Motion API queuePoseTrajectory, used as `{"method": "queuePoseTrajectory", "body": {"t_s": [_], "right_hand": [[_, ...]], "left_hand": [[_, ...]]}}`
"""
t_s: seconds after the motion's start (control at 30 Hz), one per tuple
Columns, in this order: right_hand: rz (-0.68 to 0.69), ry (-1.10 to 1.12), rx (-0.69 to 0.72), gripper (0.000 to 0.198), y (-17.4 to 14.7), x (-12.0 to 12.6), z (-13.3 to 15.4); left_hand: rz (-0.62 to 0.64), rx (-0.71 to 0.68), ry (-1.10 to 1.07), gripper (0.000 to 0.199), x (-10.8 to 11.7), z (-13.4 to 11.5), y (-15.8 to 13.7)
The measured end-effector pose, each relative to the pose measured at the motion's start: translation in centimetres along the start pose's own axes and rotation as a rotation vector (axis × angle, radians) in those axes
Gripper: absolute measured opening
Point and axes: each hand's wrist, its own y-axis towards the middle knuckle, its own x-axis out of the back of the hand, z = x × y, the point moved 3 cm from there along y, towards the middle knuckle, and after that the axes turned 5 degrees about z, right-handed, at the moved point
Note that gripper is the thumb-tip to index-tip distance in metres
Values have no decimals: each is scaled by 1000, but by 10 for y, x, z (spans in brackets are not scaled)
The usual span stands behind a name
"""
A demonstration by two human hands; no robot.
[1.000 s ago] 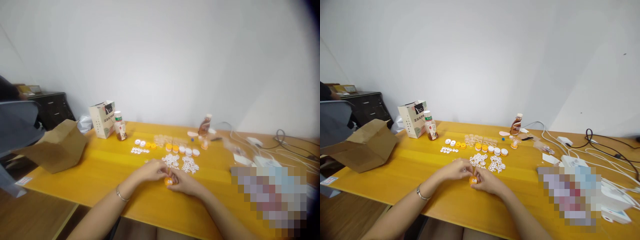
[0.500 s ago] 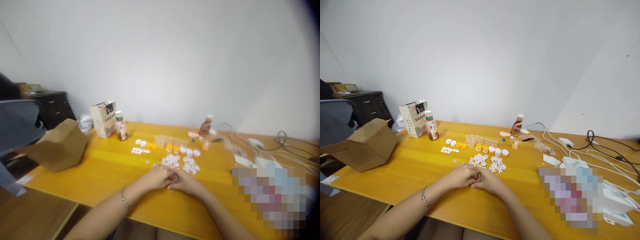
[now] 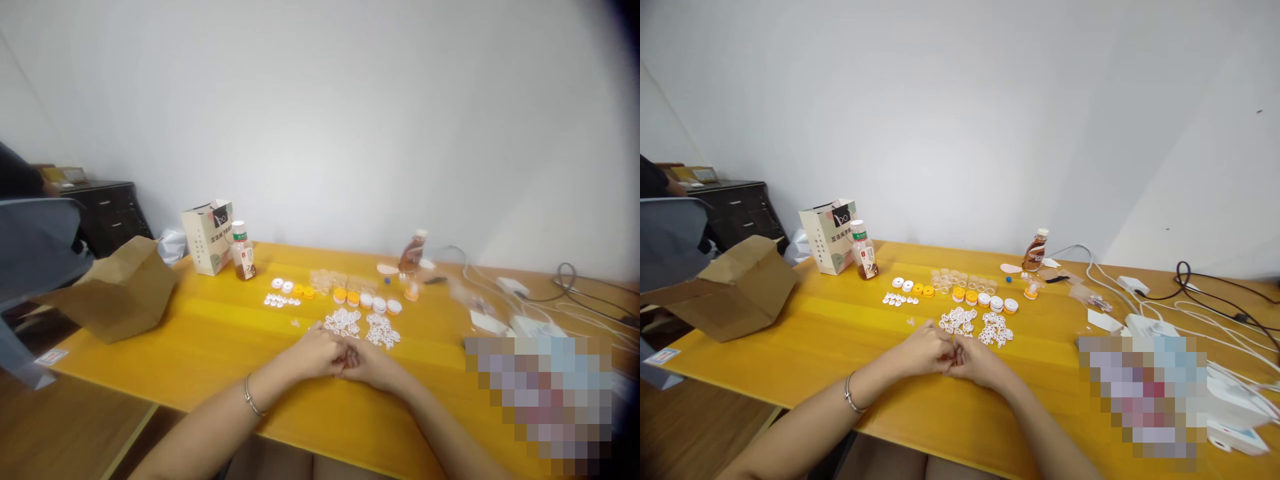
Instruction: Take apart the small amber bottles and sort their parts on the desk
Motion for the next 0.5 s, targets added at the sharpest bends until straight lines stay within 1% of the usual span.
{"method": "queuePoseTrajectory", "body": {"t_s": [0.2,0.33,0.4,0.5], "right_hand": [[8,-14,26,19,0,0,-3],[-1,-72,7,20,0,2,-4],[12,-92,-20,21,-1,3,-4],[11,-110,-53,23,-2,4,-2]], "left_hand": [[-22,4,-12,5,-2,1,1],[-52,8,12,6,0,4,0],[-75,46,65,9,4,10,-1],[-94,142,183,16,8,23,-4]]}}
